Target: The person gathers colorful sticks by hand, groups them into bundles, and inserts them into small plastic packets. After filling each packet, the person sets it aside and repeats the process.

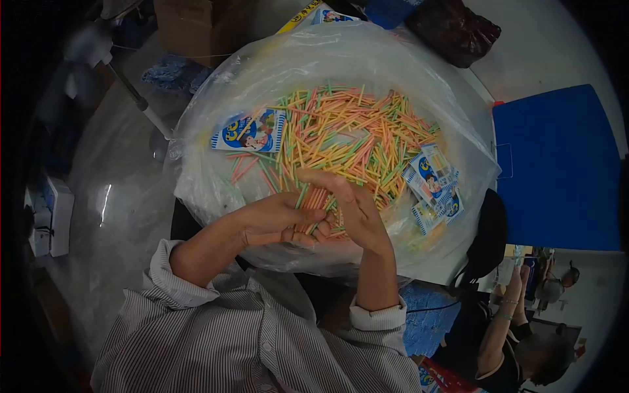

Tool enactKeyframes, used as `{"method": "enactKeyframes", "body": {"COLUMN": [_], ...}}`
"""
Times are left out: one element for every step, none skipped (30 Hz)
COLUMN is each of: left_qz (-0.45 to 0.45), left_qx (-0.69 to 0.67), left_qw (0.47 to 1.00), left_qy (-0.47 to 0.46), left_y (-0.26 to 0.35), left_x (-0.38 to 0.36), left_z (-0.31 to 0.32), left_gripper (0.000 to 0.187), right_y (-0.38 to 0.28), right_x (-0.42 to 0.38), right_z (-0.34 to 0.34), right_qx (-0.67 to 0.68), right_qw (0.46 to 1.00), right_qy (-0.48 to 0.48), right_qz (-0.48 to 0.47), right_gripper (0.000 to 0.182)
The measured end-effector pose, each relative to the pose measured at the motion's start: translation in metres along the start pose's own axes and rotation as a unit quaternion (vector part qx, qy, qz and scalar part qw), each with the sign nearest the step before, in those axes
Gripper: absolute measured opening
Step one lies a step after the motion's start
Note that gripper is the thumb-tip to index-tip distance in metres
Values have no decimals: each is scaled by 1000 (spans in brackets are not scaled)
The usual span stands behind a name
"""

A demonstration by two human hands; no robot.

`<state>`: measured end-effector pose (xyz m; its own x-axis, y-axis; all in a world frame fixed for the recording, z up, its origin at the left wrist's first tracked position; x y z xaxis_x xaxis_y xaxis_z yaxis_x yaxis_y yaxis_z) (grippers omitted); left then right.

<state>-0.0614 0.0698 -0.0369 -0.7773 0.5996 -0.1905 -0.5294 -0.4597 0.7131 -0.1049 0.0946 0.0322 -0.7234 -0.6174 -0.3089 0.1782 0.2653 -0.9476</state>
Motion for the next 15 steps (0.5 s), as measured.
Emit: {"method": "enactKeyframes", "body": {"left_qz": [0,-16,-34,-35,-5,27,29,47,65,67,70,71,71,100,131], "left_qx": [-1,-2,-3,-3,-17,-31,-31,-28,-23,-21,22,65,66,68,69], "left_qw": [1000,1000,999,999,998,996,996,994,992,992,992,991,991,989,987], "left_qy": [3,19,34,35,55,75,75,90,105,106,102,98,95,79,65], "left_y": [-1,-6,-11,-13,-8,-3,-4,-2,2,2,2,1,-2,0,5], "left_x": [1,0,-1,-1,0,2,2,3,3,5,6,8,10,13,14], "left_z": [-1,-3,-6,-5,-7,-9,-7,-9,-13,-15,-18,-21,-22,-21,-19], "left_gripper": [26,26,26,26,26,26,26,26,27,27,27,27,27,27,27], "right_y": [-5,7,22,27,17,5,6,12,19,24,34,41,42,42,41], "right_x": [-1,1,0,2,5,-1,-3,-8,-11,-11,-10,-9,-9,-8,-6], "right_z": [-1,1,3,6,-10,-26,-24,-28,-33,-32,-31,-31,-30,-30,-28], "right_qx": [1,-22,-43,-42,3,46,45,94,143,143,134,125,125,158,190], "right_qw": [1000,996,982,982,994,985,985,977,965,966,967,967,967,964,960], "right_qy": [-3,-13,-23,-23,72,166,165,192,218,217,217,218,220,212,202], "right_qz": [0,91,181,182,86,-12,-13,1,15,12,27,42,40,33,25], "right_gripper": [44,44,43,43,40,37,37,30,23,23,19,16,16,16,15]}}
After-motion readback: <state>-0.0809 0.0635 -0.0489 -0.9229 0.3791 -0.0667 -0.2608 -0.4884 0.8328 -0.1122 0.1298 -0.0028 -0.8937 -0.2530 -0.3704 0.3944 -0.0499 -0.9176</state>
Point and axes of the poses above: each hand's wrist, its own x-axis towards the middle knuckle, its own z-axis out of the palm, y = z × x, the point moved 10 cm from there along x, towards the middle knuckle, and after that the axes turned 15 degrees about z, right-handed, at the moved point
